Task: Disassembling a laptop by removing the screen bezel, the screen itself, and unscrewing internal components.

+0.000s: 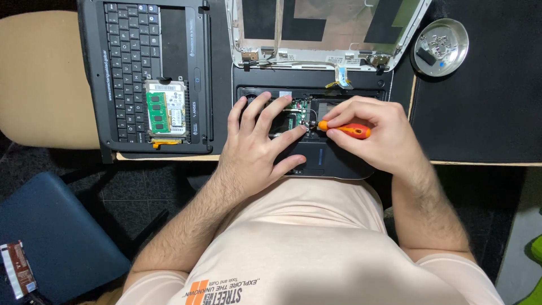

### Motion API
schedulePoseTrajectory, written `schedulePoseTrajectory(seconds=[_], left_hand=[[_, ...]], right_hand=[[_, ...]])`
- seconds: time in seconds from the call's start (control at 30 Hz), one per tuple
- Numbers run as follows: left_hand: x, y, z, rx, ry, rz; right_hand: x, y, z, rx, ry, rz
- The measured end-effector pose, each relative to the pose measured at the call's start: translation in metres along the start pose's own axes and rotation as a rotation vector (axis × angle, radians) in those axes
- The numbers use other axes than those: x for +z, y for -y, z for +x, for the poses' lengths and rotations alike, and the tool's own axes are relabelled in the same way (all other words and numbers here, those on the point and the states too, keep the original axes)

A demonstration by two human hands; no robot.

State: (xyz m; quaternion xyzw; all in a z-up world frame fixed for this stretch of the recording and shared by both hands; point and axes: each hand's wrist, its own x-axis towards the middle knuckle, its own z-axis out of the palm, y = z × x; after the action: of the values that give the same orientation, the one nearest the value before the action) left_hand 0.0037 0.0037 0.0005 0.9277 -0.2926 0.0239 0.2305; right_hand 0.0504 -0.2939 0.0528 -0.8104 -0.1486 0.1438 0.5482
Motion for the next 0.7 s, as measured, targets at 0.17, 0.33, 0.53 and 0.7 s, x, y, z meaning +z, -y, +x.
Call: schedulePoseTrajectory(seconds=[0.17,0.33,0.53,0.7], left_hand=[[0.001,0.0,0.0,0.004,-0.012,0.0],[0.0,0.0,0.0,0.009,-0.011,0.007],[-0.001,0.0,0.001,0.006,-0.004,-0.004],[-0.001,0.0,0.001,0.007,-0.008,0.006]], right_hand=[[0.003,-0.013,-0.007,-0.068,-0.029,-0.35],[0.018,-0.016,-0.004,-0.158,-0.013,-0.608],[0.032,-0.033,-0.008,-0.201,-0.104,-0.626],[0.032,-0.041,-0.012,-0.229,-0.142,-0.61]])
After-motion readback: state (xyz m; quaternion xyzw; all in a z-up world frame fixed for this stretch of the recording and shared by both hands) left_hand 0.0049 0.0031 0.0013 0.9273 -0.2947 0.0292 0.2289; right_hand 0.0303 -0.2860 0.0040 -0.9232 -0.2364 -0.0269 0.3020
